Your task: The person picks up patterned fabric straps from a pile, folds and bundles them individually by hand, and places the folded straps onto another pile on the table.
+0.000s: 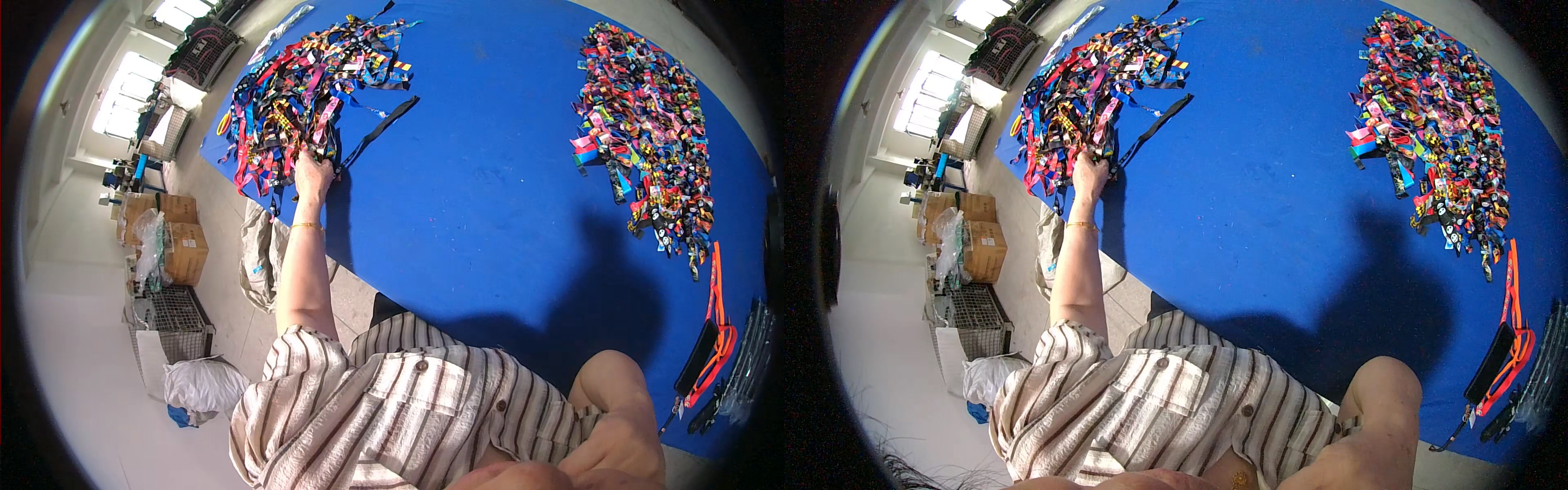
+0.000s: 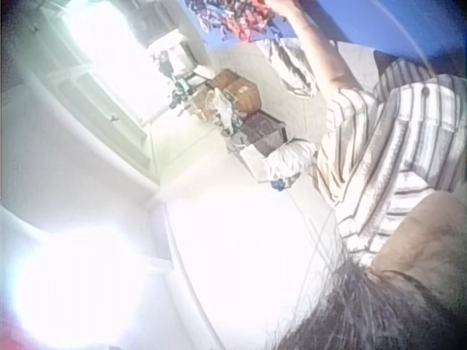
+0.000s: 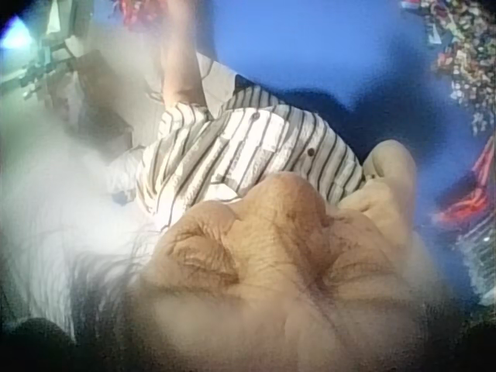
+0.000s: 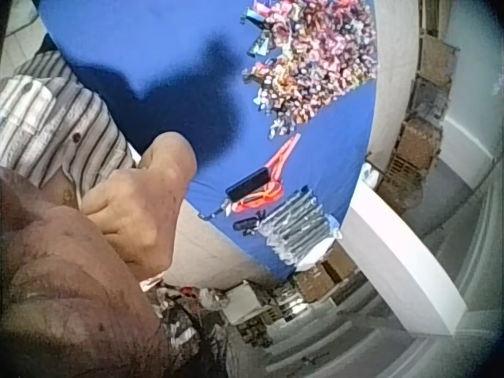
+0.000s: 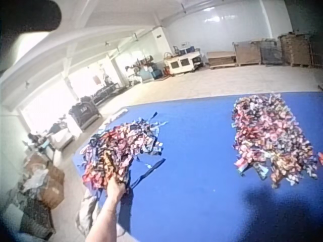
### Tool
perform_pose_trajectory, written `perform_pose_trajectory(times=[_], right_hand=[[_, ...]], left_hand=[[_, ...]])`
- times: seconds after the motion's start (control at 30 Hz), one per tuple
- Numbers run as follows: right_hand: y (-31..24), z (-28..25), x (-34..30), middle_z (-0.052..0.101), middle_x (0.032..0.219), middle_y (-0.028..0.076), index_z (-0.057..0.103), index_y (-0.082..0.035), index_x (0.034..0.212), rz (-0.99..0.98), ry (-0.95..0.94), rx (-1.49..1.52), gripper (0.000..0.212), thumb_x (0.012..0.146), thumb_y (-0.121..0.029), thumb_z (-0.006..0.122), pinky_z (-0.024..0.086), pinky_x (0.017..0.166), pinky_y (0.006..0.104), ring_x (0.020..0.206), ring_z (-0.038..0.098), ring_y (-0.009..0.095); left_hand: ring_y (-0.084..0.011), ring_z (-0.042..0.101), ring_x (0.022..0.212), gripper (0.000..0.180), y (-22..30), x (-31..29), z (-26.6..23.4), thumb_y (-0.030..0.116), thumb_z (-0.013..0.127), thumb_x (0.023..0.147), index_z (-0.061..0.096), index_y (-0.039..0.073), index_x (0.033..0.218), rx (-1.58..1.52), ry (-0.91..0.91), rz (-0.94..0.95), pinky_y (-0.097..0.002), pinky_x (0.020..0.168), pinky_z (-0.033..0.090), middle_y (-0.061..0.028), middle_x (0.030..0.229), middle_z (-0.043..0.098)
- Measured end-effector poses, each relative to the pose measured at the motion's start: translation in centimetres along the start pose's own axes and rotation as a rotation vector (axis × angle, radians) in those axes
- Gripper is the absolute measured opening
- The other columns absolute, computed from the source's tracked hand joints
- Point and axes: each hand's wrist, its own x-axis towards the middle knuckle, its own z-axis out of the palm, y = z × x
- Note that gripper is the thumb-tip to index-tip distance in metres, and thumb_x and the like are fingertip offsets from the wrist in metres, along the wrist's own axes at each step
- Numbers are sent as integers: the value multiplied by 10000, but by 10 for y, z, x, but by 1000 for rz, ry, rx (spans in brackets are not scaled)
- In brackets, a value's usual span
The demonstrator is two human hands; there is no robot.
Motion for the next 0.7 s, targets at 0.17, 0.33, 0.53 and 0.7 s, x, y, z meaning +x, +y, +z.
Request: perform_pose_trajectory(times=[0.17, 0.33, 0.53, 0.7], right_hand=[[0, -8, 1, 548, 593, 113, 607, 16, 603, -13, -82, 21, 135, 697, -74, 641, 428, 442, 336, 532, 572, 243], [2, -8, 5, 562, 621, 115, 625, 1, 643, 6, -129, 2, 96, 690, -75, 659, 437, 459, 347, 549, 580, 238], [-54, -9, -33, 551, 659, 95, 582, -11, 704, 117, -183, -79, 136, 693, -70, 704, 440, 504, 322, 588, 573, 201], [-78, -10, -48, 543, 691, 78, 546, -21, 754, 225, -228, -138, 209, 696, -66, 742, 443, 542, 302, 621, 568, 171]], left_hand=[[-414, 662, 954, 332, -5, 7, -7, 218, 609, 817, 626, -21, 1046, 72, -74, 47, -470, 857, 512, -273, 982, 679], [-405, 674, 908, 298, 17, 8, -16, 262, 585, 873, 665, -4, 978, 74, -24, 15, -466, 839, 516, -250, 901, 695], [-336, 699, 775, 315, 54, 0, -31, 303, 663, 855, 693, -1, 928, -234, 20, 151, -405, 739, 539, -195, 821, 707], [-283, 720, 784, 250, 120, -49, -34, 224, 681, 874, 688, -4, 978, -388, -84, 283, -365, 725, 559, -178, 859, 722]])
